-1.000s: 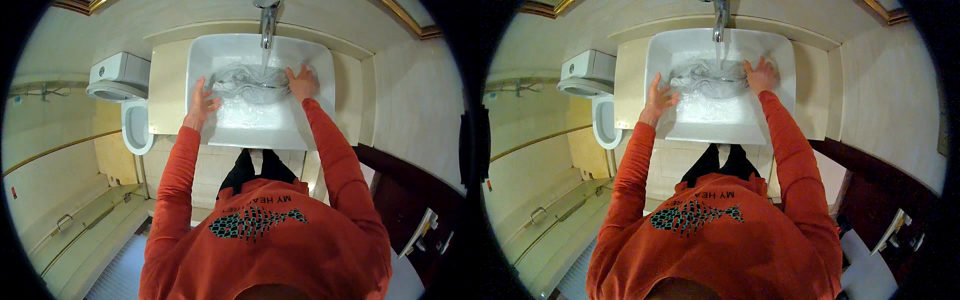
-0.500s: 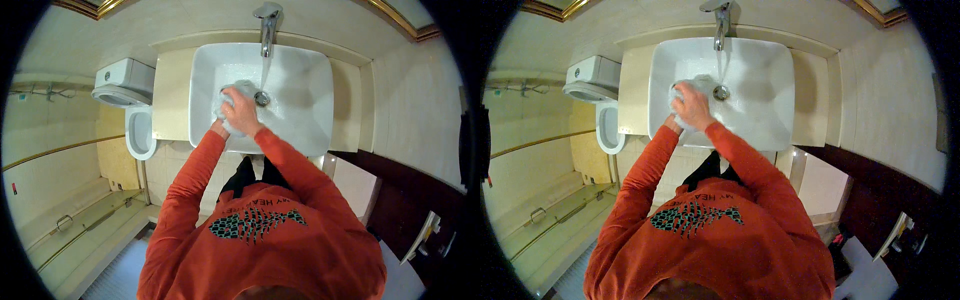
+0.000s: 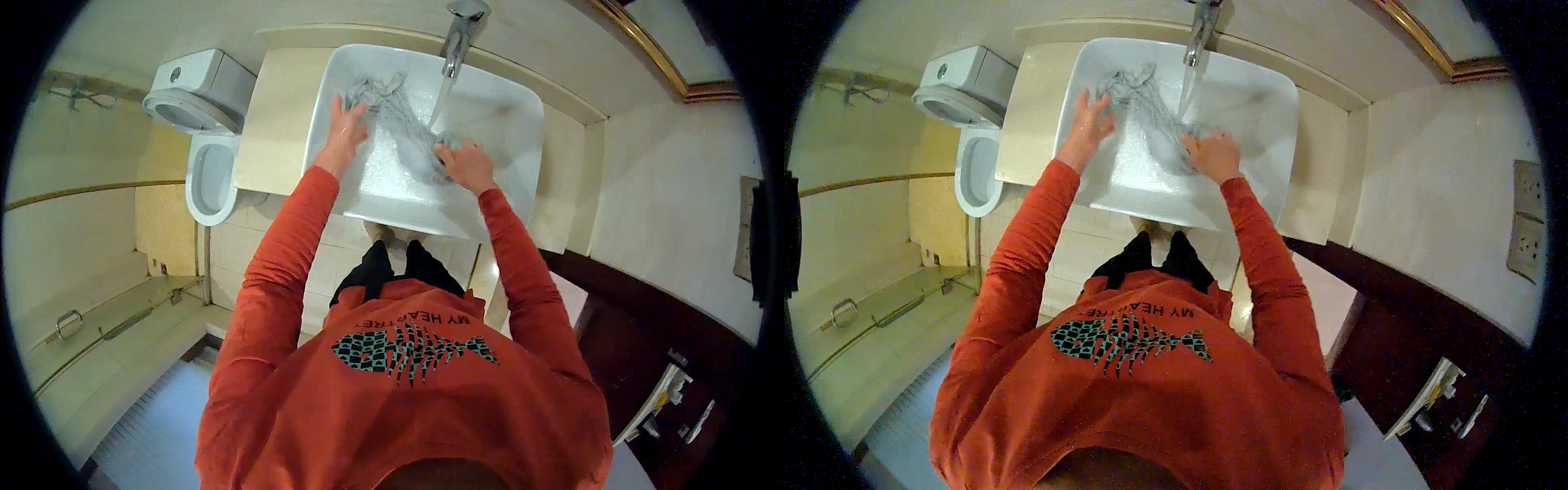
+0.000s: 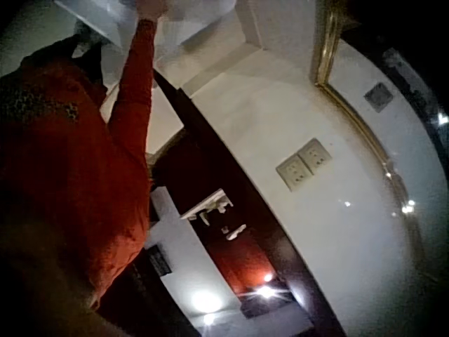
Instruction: The person rinses a cloth in the bathroom sink, wipes the surface of a bed and a nightstand, and then picks up a duster and bundles of trash from the floor.
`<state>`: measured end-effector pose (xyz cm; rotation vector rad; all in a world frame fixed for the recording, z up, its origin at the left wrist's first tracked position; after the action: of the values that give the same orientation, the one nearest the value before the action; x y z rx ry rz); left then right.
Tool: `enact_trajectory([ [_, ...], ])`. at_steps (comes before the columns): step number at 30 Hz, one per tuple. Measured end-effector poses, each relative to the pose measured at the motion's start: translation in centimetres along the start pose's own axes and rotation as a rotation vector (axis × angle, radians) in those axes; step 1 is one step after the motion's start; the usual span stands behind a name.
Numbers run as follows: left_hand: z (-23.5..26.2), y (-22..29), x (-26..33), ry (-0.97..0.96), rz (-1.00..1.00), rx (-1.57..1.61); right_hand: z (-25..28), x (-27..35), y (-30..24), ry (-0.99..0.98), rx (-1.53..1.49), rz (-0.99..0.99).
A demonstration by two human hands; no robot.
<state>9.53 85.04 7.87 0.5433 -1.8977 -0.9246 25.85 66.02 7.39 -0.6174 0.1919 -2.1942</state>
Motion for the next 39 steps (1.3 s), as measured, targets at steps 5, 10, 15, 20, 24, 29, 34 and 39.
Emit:
enact_trajectory([
  [5,2.5,-11.9,-1.8,-0.048,0.392,0.049,-2.5,0.5,-2.9,0.326,0.287,0.266],
  [10,-0.3,-12.8,0.6,-0.103,0.483,-0.011,-2.9,0.4,-2.7,0.328,-0.208,0.336],
  [15,-1.0,-9.9,0.4,-0.274,0.329,-0.293,3.2,2.7,-6.3,0.081,-1.109,0.257],
  [20,-6.1,-4.6,2.5,-0.367,-0.04,0.418,9.5,5.5,-8.2,0.407,-0.733,0.332],
  [24,-6.9,0.2,7.5,-0.54,0.325,0.838,12.2,6.4,-8.0,0.558,-0.653,0.419],
  [29,-5.5,2.4,8.3,-0.529,0.189,0.356,14.2,5.7,-5.4,0.43,-0.985,0.233],
  [34,-3.1,0.4,8.2,-0.478,0.246,0.169,7.0,2.6,-1.5,0.007,-1.433,0.006],
  [39,0.4,-5.2,7.0,-0.341,0.321,-0.32,0.5,3.3,-0.8,-0.204,-1.899,-0.185],
])
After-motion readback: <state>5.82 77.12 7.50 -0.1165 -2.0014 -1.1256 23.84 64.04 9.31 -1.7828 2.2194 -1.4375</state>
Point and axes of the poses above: each hand's wrist, its own x-axis away from the middle knuckle, its own z-axis out of the back of the hand, y = z × x, the point moved 3 cm from there along -x, towards the middle knuckle, and after that the axes turned 1 degree about -x, right-handed, at the moved point
